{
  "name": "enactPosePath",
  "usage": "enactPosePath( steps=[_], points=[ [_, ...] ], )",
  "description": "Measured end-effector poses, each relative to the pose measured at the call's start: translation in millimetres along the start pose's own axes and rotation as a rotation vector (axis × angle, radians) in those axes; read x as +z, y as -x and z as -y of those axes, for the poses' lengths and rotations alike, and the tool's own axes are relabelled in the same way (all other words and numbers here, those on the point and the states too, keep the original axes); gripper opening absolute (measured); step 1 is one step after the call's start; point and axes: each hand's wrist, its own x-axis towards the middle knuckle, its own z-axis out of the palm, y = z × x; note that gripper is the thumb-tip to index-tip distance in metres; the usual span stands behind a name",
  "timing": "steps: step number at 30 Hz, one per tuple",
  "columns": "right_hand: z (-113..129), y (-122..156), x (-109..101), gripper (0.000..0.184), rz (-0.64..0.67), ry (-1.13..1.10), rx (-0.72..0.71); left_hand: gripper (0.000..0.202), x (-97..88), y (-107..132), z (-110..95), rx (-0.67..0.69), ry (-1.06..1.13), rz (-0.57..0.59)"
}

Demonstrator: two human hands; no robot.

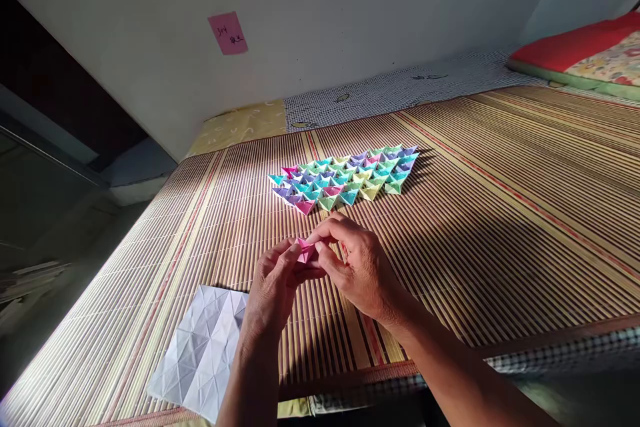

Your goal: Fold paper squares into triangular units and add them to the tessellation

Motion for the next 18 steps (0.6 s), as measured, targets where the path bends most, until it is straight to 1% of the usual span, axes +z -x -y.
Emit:
enactPosePath(
  steps=[2,5,11,14,18],
  points=[
    [1,0,-1,0.020,0.006,-0.011,0.004,0.028,0.7,-1,0,0.002,0.007,-0.005],
    [0,1,0,0.020,0.004,0.048,-0.018,0.031,1.5,-2,1,0.037,-0.019,-0.018],
    [-7,5,7,0.009,-0.042,0.239,-0.031,0.036,6.0,-2,1,0.158,-0.186,-0.089],
    [-8,6,10,0.016,-0.044,0.246,-0.007,0.038,8.3,-2,1,0.176,-0.219,-0.109],
    [-4,8,15,0.030,0.001,0.240,0.040,0.038,9.9,-1,1,0.152,-0.213,-0.120]
  ],
)
